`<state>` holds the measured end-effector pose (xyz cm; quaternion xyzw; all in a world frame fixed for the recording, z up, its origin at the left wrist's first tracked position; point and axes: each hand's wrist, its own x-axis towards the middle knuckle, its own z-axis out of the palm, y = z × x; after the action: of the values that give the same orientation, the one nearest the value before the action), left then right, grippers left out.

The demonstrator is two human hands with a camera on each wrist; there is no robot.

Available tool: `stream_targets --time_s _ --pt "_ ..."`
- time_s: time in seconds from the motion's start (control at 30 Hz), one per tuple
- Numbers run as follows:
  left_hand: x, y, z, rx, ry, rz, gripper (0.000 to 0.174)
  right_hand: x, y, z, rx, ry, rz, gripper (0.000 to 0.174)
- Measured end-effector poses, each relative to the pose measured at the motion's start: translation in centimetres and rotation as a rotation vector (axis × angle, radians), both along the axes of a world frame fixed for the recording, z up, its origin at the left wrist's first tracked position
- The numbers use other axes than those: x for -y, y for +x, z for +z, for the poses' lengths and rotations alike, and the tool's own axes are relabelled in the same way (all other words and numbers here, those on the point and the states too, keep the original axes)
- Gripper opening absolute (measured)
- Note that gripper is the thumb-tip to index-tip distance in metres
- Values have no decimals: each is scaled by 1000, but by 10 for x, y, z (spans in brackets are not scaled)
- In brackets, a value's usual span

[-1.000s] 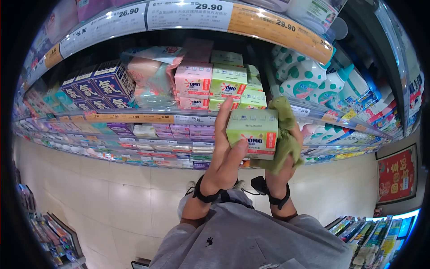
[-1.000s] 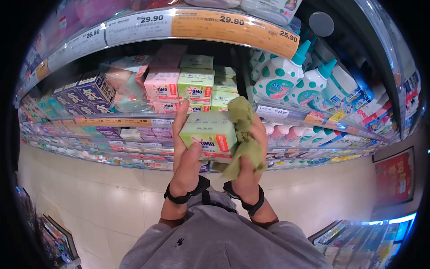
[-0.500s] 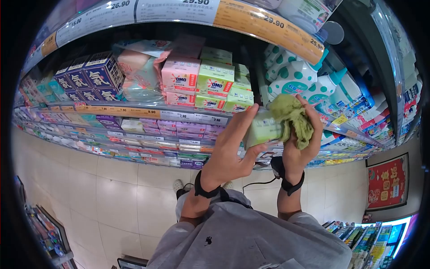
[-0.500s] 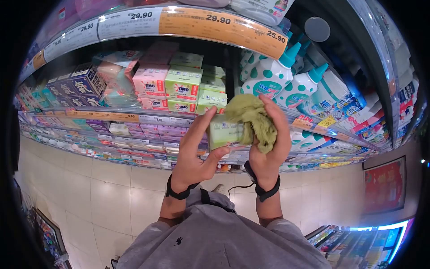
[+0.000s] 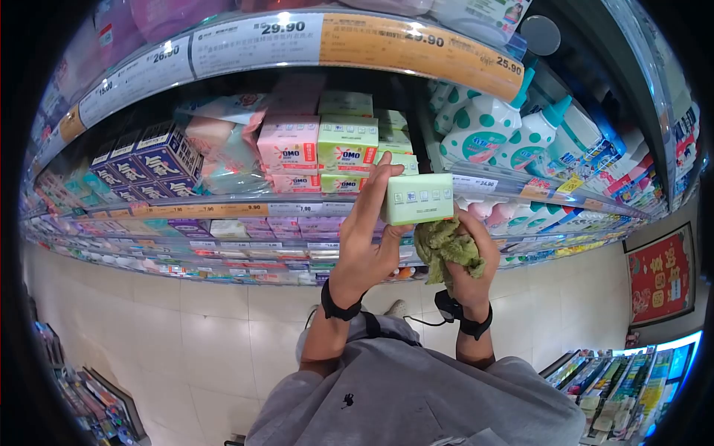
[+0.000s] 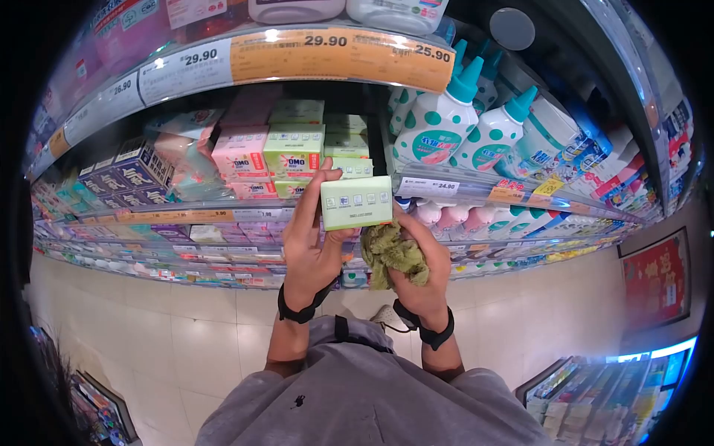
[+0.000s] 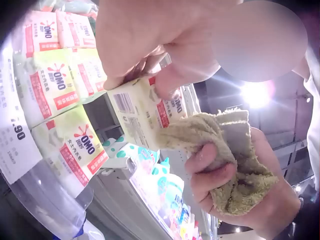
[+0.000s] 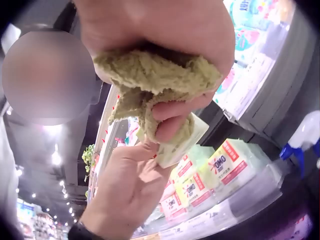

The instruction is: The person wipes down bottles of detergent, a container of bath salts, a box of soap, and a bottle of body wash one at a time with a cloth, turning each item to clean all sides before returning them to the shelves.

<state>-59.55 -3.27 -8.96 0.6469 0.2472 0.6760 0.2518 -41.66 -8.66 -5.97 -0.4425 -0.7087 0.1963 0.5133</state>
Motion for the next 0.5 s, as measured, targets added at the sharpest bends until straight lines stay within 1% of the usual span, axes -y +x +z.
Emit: stream_targets --time_s 0.03,0.13,0.23,0.27,0.37,0.47,0.5 --pt "-2 1 0 -3 -3 20 66 -2 0 -2 5 2 7 59" --pt "-5 2 7 -171 152 319 60 -13 -8 -5 -166 -49 114 63" --pt "6 6 9 -299 46 482 58 -24 -6 -14 -213 -58 177 66" --pt "4 8 8 -257 43 453 60 -27 -7 -15 -250 -52 195 66" --pt "-5 16 6 -97 56 420 73 -35 -8 -21 -259 14 166 66" --pt "-10 24 1 -66 66 501 68 -41 -4 -23 -174 45 118 66" --pt "-10 27 2 -41 31 510 66 -40 -3 -19 -119 53 110 65"
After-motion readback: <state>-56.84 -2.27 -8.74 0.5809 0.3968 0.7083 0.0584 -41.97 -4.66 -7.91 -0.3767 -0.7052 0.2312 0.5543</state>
